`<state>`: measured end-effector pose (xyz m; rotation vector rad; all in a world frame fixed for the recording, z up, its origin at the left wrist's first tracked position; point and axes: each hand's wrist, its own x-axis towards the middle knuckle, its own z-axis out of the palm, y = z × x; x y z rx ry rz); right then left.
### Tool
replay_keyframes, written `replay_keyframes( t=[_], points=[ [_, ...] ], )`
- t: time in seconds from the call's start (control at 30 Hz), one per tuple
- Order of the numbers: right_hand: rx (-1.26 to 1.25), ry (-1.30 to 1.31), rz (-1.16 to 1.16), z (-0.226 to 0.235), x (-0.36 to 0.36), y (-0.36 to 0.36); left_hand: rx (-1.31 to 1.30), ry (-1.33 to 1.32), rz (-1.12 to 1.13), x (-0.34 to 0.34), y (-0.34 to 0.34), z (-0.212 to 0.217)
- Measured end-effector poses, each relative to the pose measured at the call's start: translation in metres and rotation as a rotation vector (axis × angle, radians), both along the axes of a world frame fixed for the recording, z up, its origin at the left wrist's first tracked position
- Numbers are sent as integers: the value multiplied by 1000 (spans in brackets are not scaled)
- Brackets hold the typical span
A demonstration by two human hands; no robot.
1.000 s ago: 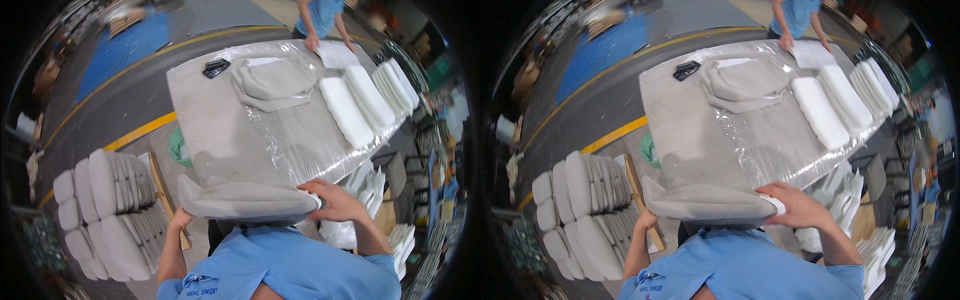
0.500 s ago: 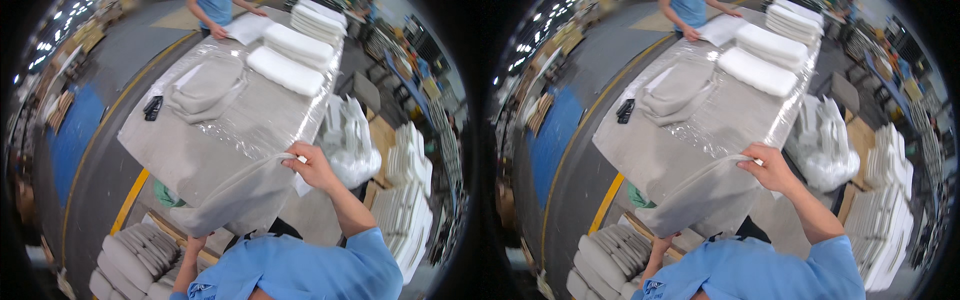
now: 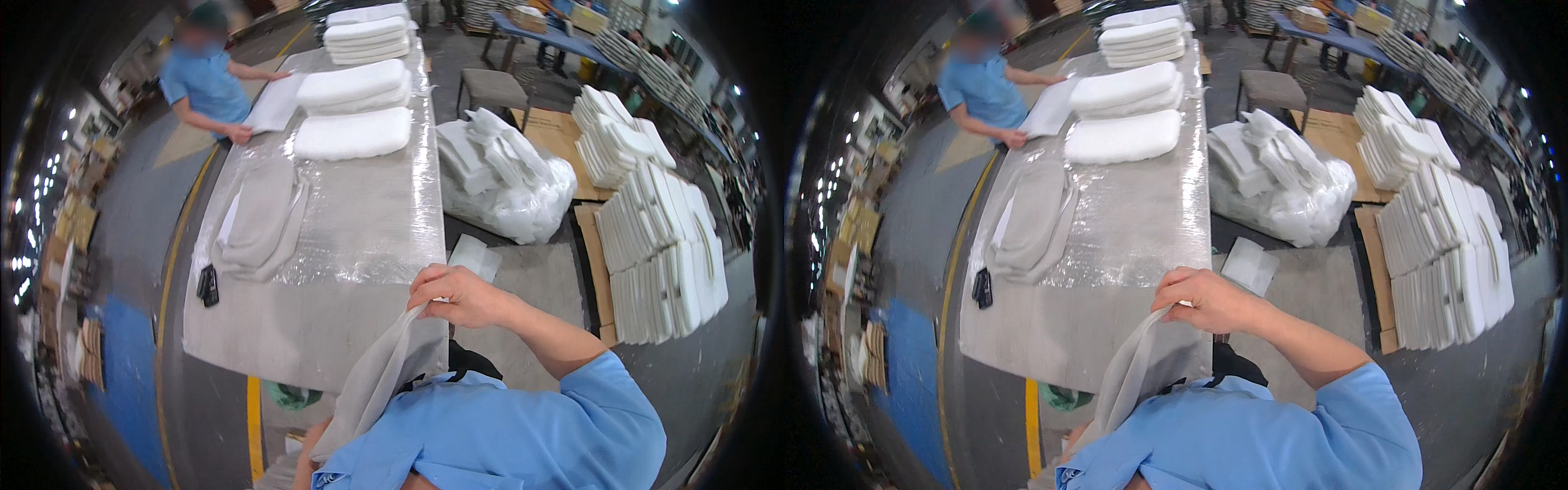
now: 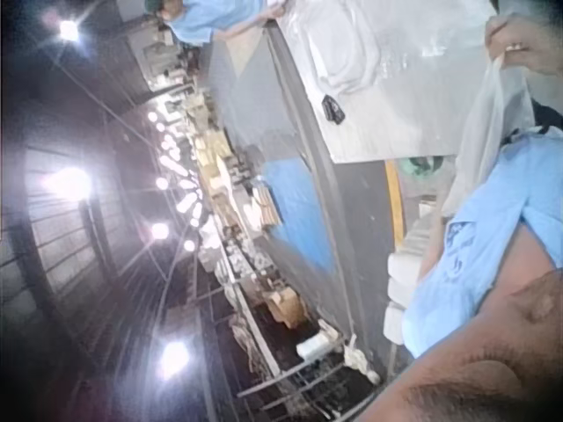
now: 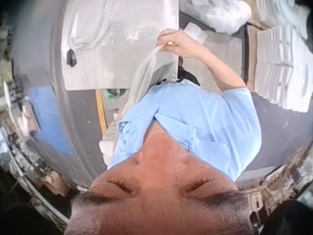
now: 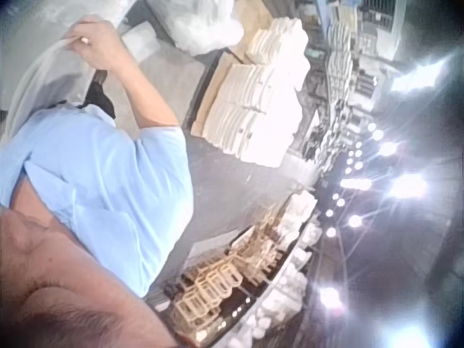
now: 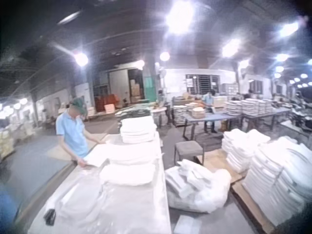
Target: The person inserts white foam cushions into grey fabric covers at a workbench, then places the finished cushions onto a nearby stack. The process is repeated for multiple cushions.
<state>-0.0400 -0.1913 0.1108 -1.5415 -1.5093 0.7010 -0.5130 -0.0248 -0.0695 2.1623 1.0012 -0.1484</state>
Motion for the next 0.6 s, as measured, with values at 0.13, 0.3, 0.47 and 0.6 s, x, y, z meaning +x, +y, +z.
replay_keyframes(
  t=[0.13,0.3,0.47,0.6],
  points=[
    [76,23,-87,-9,-4,-11,-182,-91,208,71,72,48],
    [180,100,-223,-22,-14,-15,-75,-528,-415,247,3,201],
    [189,710,-552,-74,-13,-38,123,-396,-535,283,-4,214],
    [-93,1022,-617,-152,-36,-62,37,-539,-625,281,2,221]
  ],
)
